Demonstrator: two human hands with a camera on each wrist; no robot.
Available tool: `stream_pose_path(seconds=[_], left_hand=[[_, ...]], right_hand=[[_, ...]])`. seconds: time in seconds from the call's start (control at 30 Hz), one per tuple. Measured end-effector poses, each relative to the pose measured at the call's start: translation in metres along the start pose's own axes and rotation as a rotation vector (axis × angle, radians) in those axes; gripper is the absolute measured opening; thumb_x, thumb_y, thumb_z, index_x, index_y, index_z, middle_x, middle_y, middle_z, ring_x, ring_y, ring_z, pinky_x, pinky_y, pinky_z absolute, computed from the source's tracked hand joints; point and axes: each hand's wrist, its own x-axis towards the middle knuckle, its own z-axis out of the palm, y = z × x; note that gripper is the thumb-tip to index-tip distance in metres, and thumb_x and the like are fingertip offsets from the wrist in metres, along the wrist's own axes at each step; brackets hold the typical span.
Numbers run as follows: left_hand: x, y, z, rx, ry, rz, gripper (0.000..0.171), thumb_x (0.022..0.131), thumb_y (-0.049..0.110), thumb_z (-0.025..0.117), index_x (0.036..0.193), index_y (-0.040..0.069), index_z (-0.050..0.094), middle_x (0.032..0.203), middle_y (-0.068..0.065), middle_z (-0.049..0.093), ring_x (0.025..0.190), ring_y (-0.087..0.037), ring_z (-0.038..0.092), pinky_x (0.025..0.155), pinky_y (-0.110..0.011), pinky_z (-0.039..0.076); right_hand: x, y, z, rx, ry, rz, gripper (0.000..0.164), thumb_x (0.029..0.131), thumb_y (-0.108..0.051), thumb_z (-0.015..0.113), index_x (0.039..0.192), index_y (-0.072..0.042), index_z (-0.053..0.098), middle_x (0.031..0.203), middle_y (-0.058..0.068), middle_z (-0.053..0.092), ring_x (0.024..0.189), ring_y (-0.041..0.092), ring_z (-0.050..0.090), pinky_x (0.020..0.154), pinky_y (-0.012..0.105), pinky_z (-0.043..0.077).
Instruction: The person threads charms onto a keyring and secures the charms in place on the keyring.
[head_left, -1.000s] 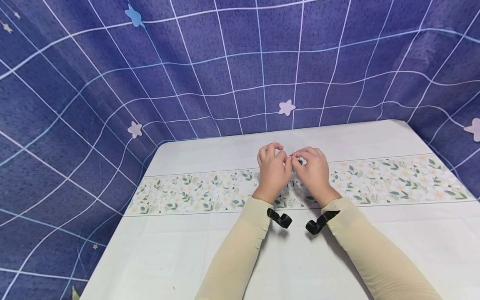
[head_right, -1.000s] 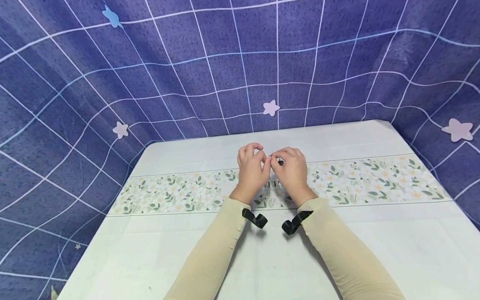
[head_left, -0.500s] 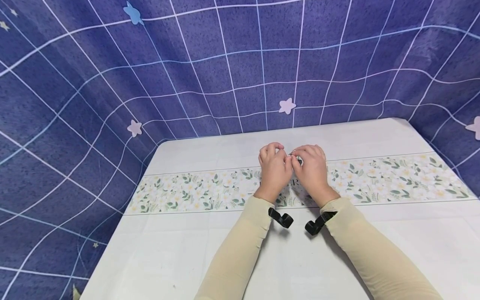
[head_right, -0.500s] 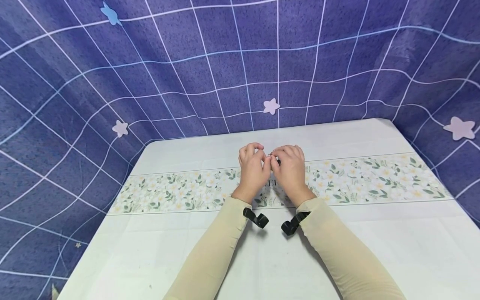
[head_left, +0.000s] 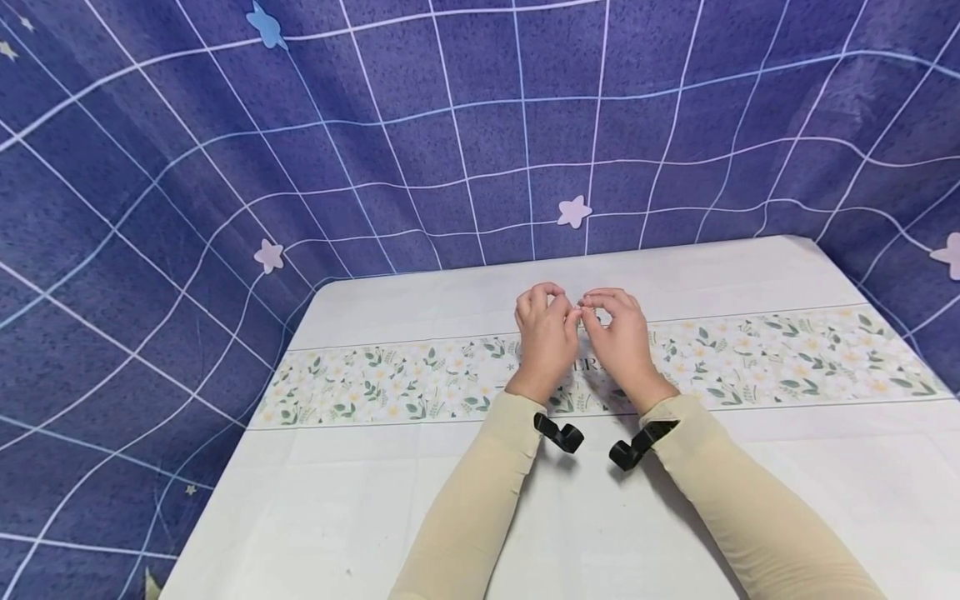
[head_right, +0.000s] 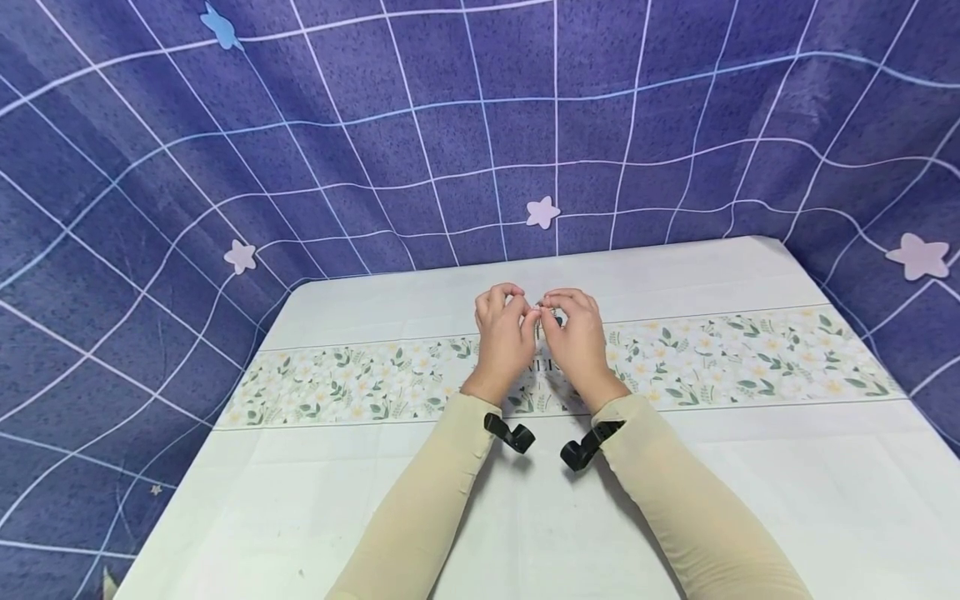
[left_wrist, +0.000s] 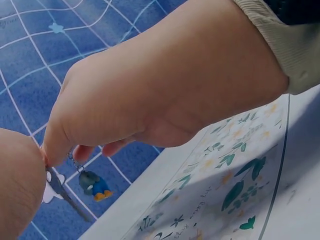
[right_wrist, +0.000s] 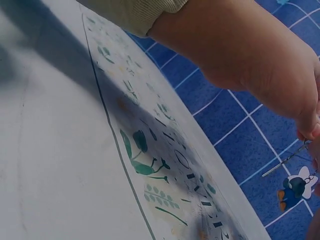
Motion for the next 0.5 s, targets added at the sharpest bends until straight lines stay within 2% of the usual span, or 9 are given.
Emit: stream_pose_path(seconds=[0.13, 0.27, 0.4, 0.5], left_hand=[[-0.0001, -0.0005, -0.0007, 0.005, 0.007, -0.005, 0.019, 0.095, 0.02, 0.068, 0.081, 0.01, 0.061, 0.123, -0.006, 0.053, 0.118, -0.03, 0.04, 0.106, -0.047, 0.032], [-0.0004, -0.0004, -0.0013, -0.003, 0.0, -0.009, 0.019, 0.095, 0.02, 0.068, 0.08, 0.01, 0.06, 0.123, -0.007, 0.052, 0.118, -0.03, 0.04, 0.107, -0.047, 0.031], [-0.0003, -0.0003, -0.0013, -0.012, -0.008, -0.018, 0.02, 0.095, 0.021, 0.067, 0.08, 0.01, 0.06, 0.123, -0.007, 0.052, 0.118, -0.031, 0.04, 0.107, -0.048, 0.031], [-0.0003, -0.0005, -0.001, -0.014, -0.012, -0.026, 0.02, 0.095, 0.021, 0.067, 0.08, 0.01, 0.06, 0.123, -0.007, 0.052, 0.118, -0.031, 0.04, 0.107, -0.048, 0.031]], right_hand=[[0.0003, -0.0004, -0.0015, -0.026, -0.042, -0.001, 0.016, 0.09, -0.002, 0.073, 0.105, 0.003, 0.074, 0.115, 0.017, 0.07, 0.114, 0.038, 0.058, 0.101, 0.05, 0.042], [0.0, 0.0014, -0.0033, -0.119, -0.071, -0.022, 0.019, 0.09, -0.004, 0.074, 0.108, 0.0, 0.074, 0.115, 0.017, 0.071, 0.115, 0.036, 0.06, 0.102, 0.049, 0.043], [0.0001, 0.0046, -0.0049, -0.232, -0.076, -0.087, 0.018, 0.091, -0.005, 0.073, 0.108, -0.003, 0.073, 0.112, 0.016, 0.072, 0.114, 0.034, 0.061, 0.101, 0.048, 0.045], [0.0007, 0.0069, -0.0056, -0.275, -0.078, -0.15, 0.017, 0.091, -0.004, 0.072, 0.107, -0.003, 0.073, 0.11, 0.015, 0.073, 0.113, 0.034, 0.062, 0.102, 0.047, 0.044]])
